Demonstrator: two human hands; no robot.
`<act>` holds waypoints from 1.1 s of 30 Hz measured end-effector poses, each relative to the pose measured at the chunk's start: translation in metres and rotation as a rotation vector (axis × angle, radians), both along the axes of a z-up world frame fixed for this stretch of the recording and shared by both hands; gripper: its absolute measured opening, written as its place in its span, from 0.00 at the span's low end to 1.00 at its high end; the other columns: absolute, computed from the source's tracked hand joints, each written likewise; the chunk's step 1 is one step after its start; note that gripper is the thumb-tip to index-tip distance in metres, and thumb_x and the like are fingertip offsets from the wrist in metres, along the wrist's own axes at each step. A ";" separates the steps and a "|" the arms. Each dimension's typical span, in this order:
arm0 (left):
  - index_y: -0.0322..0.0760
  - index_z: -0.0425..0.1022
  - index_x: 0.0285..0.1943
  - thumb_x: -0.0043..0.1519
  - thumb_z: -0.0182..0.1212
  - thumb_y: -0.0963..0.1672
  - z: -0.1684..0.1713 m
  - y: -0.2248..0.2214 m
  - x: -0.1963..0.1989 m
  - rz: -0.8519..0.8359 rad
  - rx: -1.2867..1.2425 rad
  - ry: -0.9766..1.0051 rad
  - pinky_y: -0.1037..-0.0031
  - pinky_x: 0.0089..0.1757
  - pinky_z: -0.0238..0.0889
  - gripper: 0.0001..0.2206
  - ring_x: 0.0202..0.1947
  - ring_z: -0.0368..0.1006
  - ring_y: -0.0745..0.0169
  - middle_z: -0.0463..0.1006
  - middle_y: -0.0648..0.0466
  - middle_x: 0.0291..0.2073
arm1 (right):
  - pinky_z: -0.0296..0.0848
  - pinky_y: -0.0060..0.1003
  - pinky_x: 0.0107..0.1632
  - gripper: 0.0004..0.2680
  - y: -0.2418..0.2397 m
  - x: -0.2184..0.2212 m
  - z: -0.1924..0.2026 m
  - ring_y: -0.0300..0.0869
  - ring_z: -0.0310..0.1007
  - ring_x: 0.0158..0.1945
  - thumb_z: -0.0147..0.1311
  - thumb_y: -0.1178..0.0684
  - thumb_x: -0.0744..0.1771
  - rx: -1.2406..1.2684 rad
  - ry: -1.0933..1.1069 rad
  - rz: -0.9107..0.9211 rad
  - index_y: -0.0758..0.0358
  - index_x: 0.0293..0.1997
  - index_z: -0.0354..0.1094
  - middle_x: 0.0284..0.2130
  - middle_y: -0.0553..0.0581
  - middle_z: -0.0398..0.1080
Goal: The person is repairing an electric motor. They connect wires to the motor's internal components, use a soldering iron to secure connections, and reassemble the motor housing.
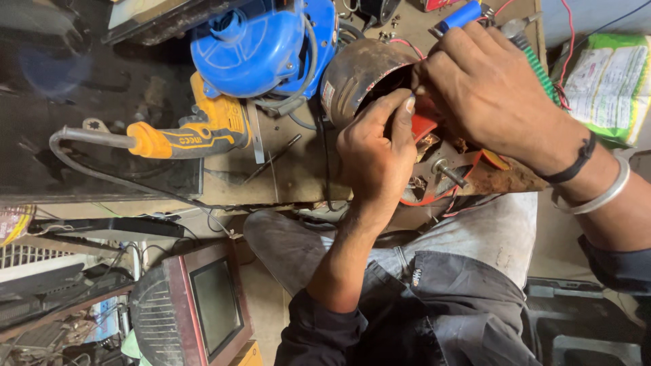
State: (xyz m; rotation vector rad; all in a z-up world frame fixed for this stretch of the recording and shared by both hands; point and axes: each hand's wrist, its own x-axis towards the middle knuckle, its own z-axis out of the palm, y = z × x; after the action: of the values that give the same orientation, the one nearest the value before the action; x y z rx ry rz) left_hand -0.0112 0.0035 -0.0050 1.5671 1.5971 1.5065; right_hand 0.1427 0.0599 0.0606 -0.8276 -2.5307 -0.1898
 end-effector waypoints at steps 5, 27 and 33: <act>0.35 0.80 0.50 0.65 0.62 0.40 0.004 0.000 -0.001 0.019 0.038 0.015 0.70 0.49 0.74 0.07 0.46 0.83 0.52 0.84 0.47 0.44 | 0.64 0.44 0.39 0.06 0.000 0.027 -0.014 0.53 0.64 0.36 0.58 0.58 0.69 -0.228 0.296 -0.243 0.71 0.42 0.65 0.33 0.64 0.65; 0.38 0.72 0.51 0.67 0.68 0.42 0.003 0.002 -0.037 -0.021 0.214 0.381 0.68 0.42 0.73 0.09 0.42 0.80 0.53 0.81 0.54 0.42 | 0.72 0.47 0.49 0.07 -0.038 0.070 -0.110 0.58 0.73 0.48 0.63 0.54 0.68 -0.356 0.200 -0.482 0.61 0.49 0.77 0.43 0.62 0.71; 0.40 0.74 0.50 0.67 0.69 0.42 -0.004 0.003 -0.040 -0.032 0.293 0.427 0.71 0.41 0.73 0.08 0.41 0.80 0.55 0.80 0.56 0.42 | 0.69 0.35 0.59 0.12 -0.044 0.056 -0.089 0.42 0.72 0.53 0.48 0.53 0.72 -0.795 0.705 -0.363 0.62 0.62 0.69 0.52 0.59 0.72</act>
State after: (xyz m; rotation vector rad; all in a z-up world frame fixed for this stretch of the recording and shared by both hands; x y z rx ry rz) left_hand -0.0515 0.0066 -0.0095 2.1864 1.6064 1.5131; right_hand 0.1984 0.0156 -0.0283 -1.3403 -1.7261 0.8923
